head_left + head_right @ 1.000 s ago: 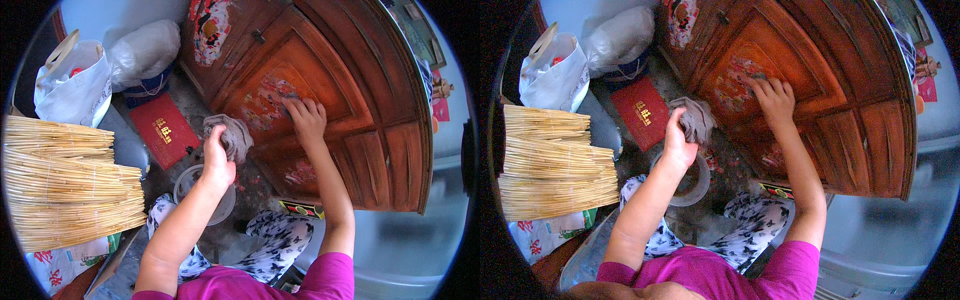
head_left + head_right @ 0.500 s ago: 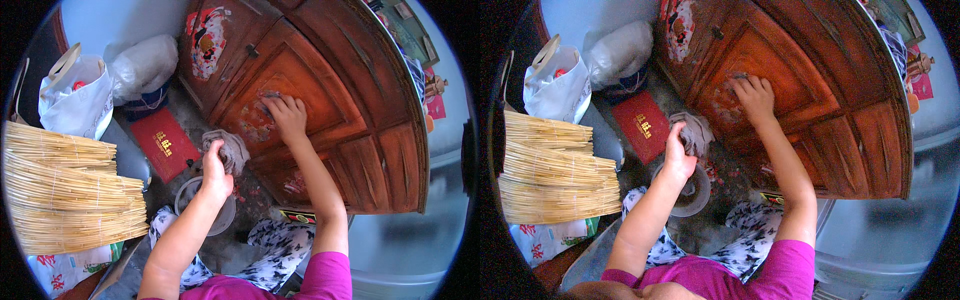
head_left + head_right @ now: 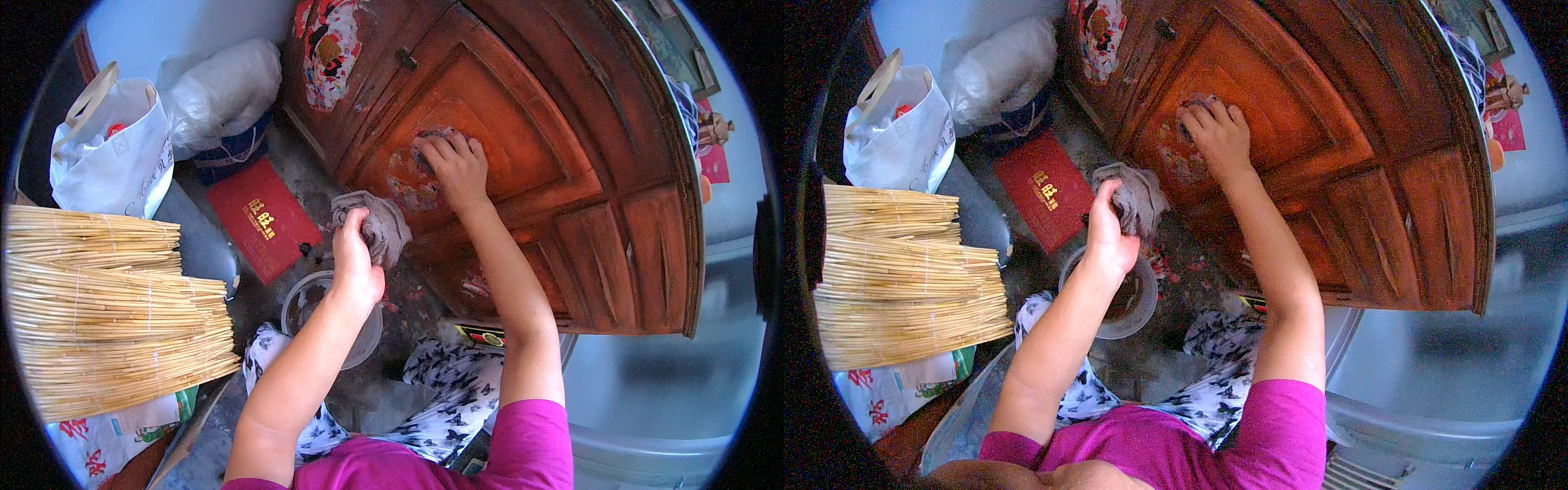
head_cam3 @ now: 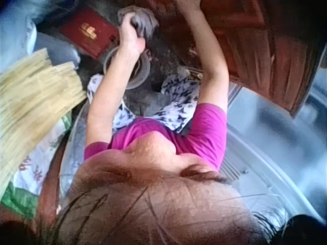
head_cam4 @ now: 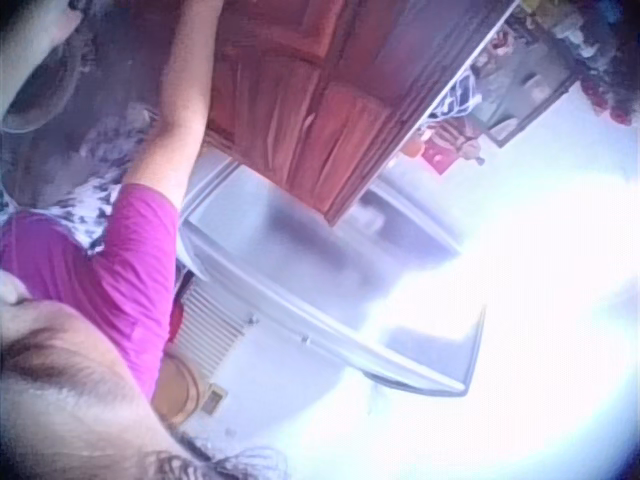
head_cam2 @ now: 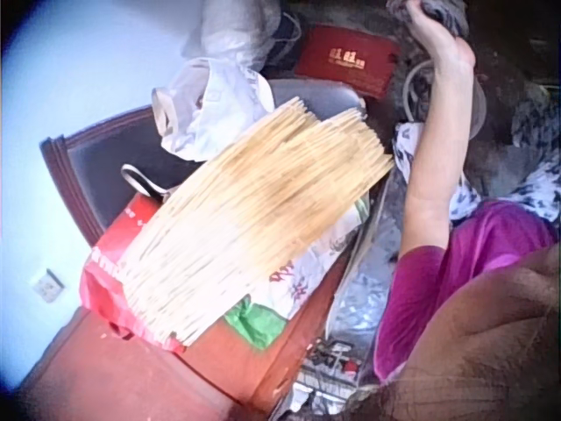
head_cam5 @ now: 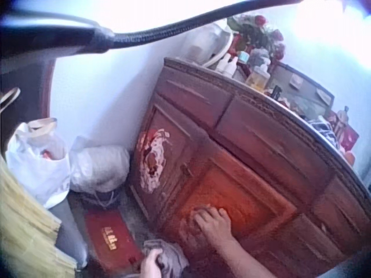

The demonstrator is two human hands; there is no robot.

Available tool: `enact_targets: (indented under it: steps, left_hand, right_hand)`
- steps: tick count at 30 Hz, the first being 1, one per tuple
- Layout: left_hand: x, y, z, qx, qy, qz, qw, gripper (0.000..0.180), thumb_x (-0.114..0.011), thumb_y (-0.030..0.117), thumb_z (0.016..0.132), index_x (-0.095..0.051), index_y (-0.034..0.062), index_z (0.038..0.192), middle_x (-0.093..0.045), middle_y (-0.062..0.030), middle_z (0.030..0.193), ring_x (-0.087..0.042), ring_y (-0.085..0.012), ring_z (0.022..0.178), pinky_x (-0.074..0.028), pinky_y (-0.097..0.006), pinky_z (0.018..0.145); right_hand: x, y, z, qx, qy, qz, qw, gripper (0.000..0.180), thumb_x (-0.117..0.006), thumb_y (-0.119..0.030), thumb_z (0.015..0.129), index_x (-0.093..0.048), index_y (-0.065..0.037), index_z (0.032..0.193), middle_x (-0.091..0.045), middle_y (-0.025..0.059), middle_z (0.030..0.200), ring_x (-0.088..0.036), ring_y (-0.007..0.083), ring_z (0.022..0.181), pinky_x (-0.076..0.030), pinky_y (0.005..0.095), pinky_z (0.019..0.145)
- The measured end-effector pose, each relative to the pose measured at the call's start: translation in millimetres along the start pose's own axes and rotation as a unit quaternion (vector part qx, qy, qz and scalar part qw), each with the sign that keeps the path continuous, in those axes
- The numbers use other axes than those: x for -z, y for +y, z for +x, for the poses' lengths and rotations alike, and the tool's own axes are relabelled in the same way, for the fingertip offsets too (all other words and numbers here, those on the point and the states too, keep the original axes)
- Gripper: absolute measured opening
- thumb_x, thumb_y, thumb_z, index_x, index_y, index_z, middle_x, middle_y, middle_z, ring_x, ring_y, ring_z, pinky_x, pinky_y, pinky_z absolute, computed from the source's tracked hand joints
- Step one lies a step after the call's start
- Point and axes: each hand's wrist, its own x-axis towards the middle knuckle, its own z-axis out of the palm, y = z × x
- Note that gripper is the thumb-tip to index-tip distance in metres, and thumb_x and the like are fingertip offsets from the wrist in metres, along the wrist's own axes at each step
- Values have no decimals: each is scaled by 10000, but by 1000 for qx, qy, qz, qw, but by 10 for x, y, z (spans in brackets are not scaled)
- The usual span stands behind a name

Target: The person sits on the floor and scrubs the surface of a wooden cabinet using a cloth and a small bucket of water. They repeatedly wipe and scrub the cabinet door to remove residue.

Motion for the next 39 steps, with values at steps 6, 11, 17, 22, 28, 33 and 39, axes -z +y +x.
enact_targets:
  steps: [6, 11, 17, 22, 28, 33, 39]
  left_hand:
    - [24, -16, 9, 10, 25, 4, 1000, 312, -587, 341, 921, -684, 82, 1066, -713, -54, 1112, -647, -235, 1032, -474, -402, 970]
    - [20, 48, -3, 19, 16, 6, 1000, 319, -590, 349, 912, -684, 86, 1067, -713, -54, 1108, -646, -241, 1032, -476, -401, 969]
    - [40, 52, 15, -11, 24, 12, 1000, 321, -584, 348, 909, -684, 84, 1064, -710, -57, 1105, -645, -242, 1036, -484, -403, 962]
    - [-355, 169, -311, -5, 40, 1, 999, 461, -651, 520, 925, -641, 82, 1070, -667, -47, 1071, -627, -172, 998, -495, -344, 909]
    - [-235, -25, 109, -144, -22, 196, 970, 268, -651, 280, 958, -639, 20, 1022, -672, -52, 903, -642, -155, 834, -513, -318, 766]
    - [-453, -105, 423, -407, -9, 620, 670, 416, -711, 270, 888, -561, 53, 1210, -688, -82, 1000, -676, -282, 877, -528, -408, 787]
    - [-899, -136, 843, -435, 84, 722, 532, 512, -710, 397, 808, -556, 69, 1170, -661, -121, 1077, -669, -360, 963, -531, -474, 813]
  right_hand:
    - [270, 85, -565, -2, -29, -15, 999, 373, -599, -195, 804, -677, -226, 1167, -661, -80, 1027, -586, 147, 991, -406, 325, 832]
    - [-39, -8, -260, -3, -17, -18, 1000, 360, -590, -205, 813, -678, -216, 1163, -656, -65, 1024, -585, 145, 1000, -409, 328, 827]
    - [-186, -156, -56, 14, -20, 23, 999, 367, -593, -180, 809, -660, -229, 1166, -657, -48, 1045, -576, 167, 1030, -406, 347, 848]
    - [399, 75, -764, -61, -94, 75, 991, 525, -650, -9, 700, -655, -207, 1187, -659, -18, 1095, -564, 218, 1066, -388, 390, 916]
    - [907, -235, -870, -260, -17, 266, 928, 546, -678, 69, 709, -642, -131, 1216, -654, 68, 1172, -557, 298, 1098, -378, 407, 1011]
    - [1138, -560, -1207, -447, 88, 390, 800, 399, -740, -25, 832, -638, -87, 1213, -630, 98, 1188, -562, 286, 1129, -415, 391, 1012]
    - [984, -736, -1674, -569, 134, 518, 624, 379, -737, -102, 895, -616, -70, 1253, -607, 78, 1276, -565, 224, 1180, -441, 362, 1027]
